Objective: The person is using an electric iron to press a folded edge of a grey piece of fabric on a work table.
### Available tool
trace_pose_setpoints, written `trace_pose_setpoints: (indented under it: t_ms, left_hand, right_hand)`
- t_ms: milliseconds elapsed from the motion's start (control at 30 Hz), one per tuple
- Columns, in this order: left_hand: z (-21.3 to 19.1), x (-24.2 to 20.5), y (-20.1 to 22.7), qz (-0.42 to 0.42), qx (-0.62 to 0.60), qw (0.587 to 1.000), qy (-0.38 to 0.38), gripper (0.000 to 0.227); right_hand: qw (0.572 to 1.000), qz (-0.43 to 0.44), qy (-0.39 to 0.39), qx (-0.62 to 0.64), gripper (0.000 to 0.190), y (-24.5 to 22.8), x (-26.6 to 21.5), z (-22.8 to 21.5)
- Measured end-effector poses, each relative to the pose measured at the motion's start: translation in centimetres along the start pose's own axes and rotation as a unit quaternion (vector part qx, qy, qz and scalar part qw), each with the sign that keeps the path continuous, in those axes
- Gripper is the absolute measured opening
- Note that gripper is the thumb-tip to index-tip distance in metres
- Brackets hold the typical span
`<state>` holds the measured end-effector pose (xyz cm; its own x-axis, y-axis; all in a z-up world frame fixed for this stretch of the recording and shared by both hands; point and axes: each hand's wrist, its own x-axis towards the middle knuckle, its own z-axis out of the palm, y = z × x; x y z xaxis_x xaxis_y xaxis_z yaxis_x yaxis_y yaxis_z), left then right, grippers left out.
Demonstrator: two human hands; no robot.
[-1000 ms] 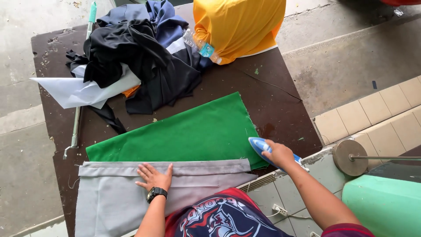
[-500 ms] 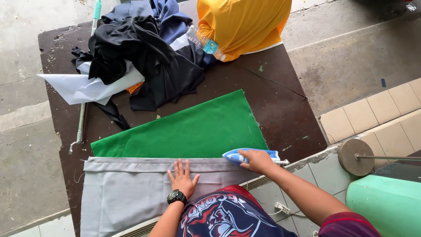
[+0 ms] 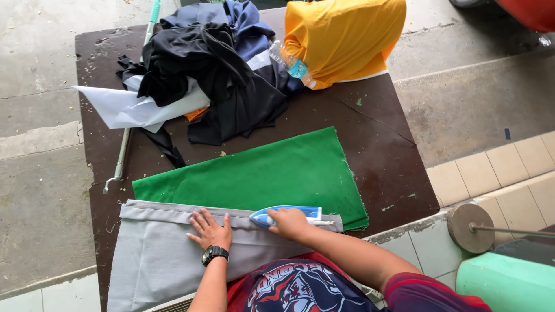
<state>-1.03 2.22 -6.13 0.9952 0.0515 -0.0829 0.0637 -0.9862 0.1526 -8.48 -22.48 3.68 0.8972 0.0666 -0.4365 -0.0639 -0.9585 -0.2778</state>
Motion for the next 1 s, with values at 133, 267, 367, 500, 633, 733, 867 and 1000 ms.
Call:
trace_pose_setpoints:
  t_ms: [133,267,367,500,633,733,867,1000]
  left_hand:
    - [-1.2,1.6,-2.1,-0.043,0.002,0.991,-0.128,0.094]
    - [-1.4,1.8,-2.9,-0.031,0.028,0.99,-0.131,0.093]
    - [-2.2,0.8,-2.1,0.014,0.033,0.989,-0.14,0.09]
    - [-2.0,-1.7,0.0,0.225,0.033,0.972,-0.065,0.08]
    - [1.0,-3.0,1.2,0.334,0.035,0.941,-0.039,0.08]
    - [1.4,-3.1,2.1,0.392,0.013,0.918,-0.057,0.068]
    - [1.4,-2.5,3.0,0.455,-0.002,0.887,-0.072,0.059]
    - [1.5,-1.8,3.4,0.498,0.003,0.866,-0.032,0.049]
  right_hand:
    - [0.999,-0.039,0.009,0.023,0.06,-3.9,3.2,-0.6]
    - [0.999,-0.021,-0.025,0.031,0.061,-3.1,3.0,-1.3]
    - [0.998,0.026,-0.042,0.033,0.06,0.2,0.0,-2.5]
    - [0.987,0.138,-0.054,0.055,0.06,4.7,-5.7,-6.3]
    - [0.958,0.272,-0.052,0.08,0.068,9.1,-9.5,-6.2]
    - [0.921,0.358,-0.073,0.134,0.067,9.2,-12.2,-8.8]
    - [0.895,0.403,-0.068,0.177,0.071,9.8,-13.9,-8.9]
    - [0.892,0.409,-0.067,0.178,0.071,9.9,-14.5,-7.7]
